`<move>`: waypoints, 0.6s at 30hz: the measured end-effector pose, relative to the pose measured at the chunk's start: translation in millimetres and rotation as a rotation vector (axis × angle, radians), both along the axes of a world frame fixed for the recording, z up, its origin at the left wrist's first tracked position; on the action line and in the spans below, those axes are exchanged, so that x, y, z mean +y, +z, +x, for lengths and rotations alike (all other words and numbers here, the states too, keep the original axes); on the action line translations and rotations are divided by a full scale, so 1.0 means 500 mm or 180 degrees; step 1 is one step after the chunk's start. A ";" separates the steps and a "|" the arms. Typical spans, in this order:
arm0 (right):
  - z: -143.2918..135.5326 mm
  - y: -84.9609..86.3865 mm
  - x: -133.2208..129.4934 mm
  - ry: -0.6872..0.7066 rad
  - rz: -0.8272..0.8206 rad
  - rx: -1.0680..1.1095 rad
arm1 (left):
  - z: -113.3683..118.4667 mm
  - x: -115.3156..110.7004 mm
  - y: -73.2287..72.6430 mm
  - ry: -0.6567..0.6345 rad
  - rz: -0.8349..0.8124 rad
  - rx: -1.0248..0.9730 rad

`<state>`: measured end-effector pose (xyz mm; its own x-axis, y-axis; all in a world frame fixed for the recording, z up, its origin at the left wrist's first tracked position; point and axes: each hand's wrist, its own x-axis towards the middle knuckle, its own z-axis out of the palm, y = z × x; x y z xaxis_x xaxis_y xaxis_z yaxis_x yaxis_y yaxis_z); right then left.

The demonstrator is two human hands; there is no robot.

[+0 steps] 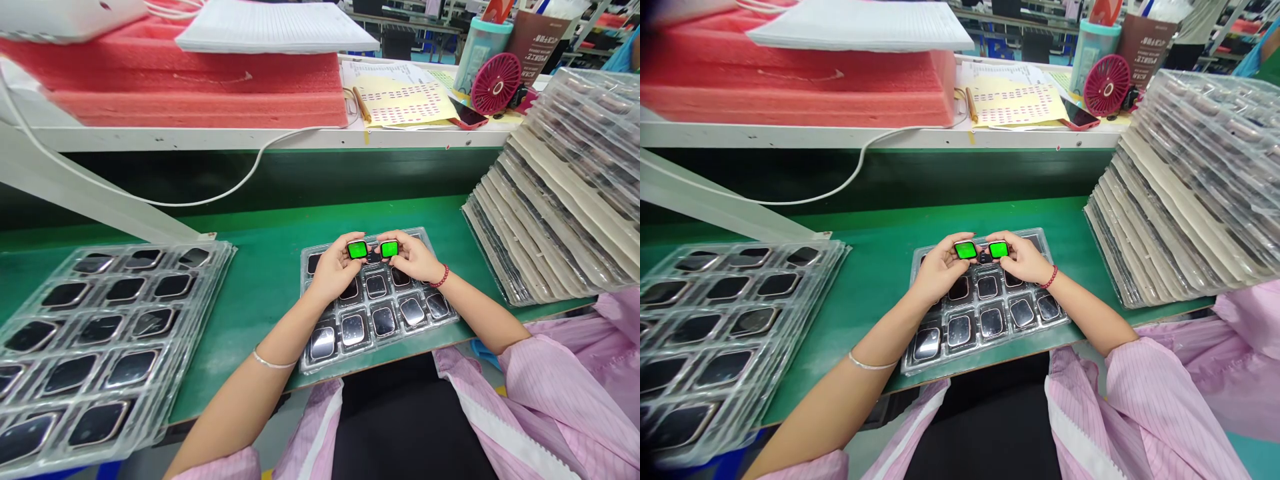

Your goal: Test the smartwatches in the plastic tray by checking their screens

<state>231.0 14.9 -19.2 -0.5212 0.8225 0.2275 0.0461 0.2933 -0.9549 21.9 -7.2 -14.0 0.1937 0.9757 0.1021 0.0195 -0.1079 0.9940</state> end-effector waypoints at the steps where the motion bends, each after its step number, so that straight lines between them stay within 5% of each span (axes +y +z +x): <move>1: 0.000 0.000 0.000 0.0035 0.0015 0.0018 | 0.000 -0.001 0.001 0.0007 -0.0007 0.0015; 18: 0.000 0.004 0.000 -0.0012 0.0247 -0.0165 | 0.000 0.000 -0.003 0.0001 0.0044 0.0093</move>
<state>230.8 14.8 -17.3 -0.5308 0.8055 0.2636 0.0961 0.3662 -0.9256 21.9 -7.1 -15.5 0.1966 0.9743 0.1099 0.0485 -0.1216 0.9914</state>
